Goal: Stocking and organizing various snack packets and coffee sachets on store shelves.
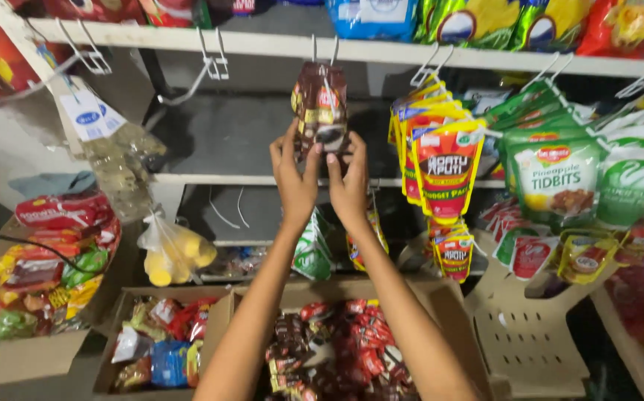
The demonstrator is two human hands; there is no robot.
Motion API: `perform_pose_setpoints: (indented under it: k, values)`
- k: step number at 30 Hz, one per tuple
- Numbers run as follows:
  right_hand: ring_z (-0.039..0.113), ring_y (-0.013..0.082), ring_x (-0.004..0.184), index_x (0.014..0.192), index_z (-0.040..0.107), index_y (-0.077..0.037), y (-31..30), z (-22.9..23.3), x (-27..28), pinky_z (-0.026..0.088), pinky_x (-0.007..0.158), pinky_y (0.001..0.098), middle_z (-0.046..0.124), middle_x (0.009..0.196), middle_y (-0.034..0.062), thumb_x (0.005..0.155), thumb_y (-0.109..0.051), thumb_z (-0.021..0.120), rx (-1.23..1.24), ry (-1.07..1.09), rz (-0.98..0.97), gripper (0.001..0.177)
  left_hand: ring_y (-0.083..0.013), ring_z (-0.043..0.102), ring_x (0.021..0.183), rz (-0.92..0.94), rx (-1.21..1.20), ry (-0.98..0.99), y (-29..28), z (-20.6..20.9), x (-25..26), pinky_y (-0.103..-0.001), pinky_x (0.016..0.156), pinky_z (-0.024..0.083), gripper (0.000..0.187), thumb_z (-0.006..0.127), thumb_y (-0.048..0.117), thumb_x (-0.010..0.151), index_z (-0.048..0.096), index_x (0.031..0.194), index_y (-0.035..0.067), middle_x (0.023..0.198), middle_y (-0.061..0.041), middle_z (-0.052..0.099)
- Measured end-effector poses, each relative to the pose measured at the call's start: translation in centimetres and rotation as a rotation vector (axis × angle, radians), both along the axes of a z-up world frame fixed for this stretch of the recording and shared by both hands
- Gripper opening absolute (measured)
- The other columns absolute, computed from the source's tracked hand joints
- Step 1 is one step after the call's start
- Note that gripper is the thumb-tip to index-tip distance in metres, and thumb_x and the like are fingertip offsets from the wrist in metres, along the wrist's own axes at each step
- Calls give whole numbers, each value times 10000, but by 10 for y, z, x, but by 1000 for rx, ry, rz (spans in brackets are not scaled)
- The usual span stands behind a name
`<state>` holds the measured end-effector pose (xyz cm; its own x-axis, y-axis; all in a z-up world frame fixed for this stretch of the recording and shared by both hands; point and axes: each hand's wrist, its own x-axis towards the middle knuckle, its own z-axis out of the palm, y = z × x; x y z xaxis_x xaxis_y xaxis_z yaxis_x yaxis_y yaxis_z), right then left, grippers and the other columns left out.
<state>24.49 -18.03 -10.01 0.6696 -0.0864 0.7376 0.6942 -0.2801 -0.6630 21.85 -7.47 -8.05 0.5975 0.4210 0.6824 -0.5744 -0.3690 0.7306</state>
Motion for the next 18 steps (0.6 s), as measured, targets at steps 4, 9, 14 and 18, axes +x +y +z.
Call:
perform_pose_setpoints:
  k: [4, 9, 14, 18]
  values:
    - [601, 139, 922, 1419, 467, -3, -29, -37, -63, 500, 842, 277, 590, 1112, 68, 1030, -63, 617, -4, 192, 93, 421, -253, 629, 1035, -41, -59, 151, 3, -31, -57, -348, 908, 544, 486, 700, 123, 969, 549, 1429, 81, 1222, -152, 569]
    - [557, 100, 840, 1304, 555, -6, -62, -127, -135, 477, 773, 247, 579, 985, 28, 1062, -49, 592, -15, 337, 214, 249, -248, 626, 1085, -36, -18, 208, 2, -90, -146, -340, 890, 532, 257, 617, 66, 1025, 618, 1280, 36, 1202, -133, 583]
    - [694, 205, 842, 1098, 681, -46, -79, -312, -187, 544, 785, 323, 729, 932, 82, 943, -83, 656, -398, 641, 284, 161, -374, 614, 1046, -27, 62, 427, -3, -216, -218, -415, 929, 493, 237, 555, -25, 976, 652, 1190, 7, 1110, -190, 585]
    - [725, 259, 1007, 1157, 671, -71, -80, -402, -233, 570, 893, 377, 736, 1097, 108, 912, -130, 772, -626, 790, 382, 271, -424, 590, 1053, -25, 55, 614, -2, -286, -263, -443, 938, 481, 300, 566, -72, 879, 623, 1164, 2, 1133, -216, 571]
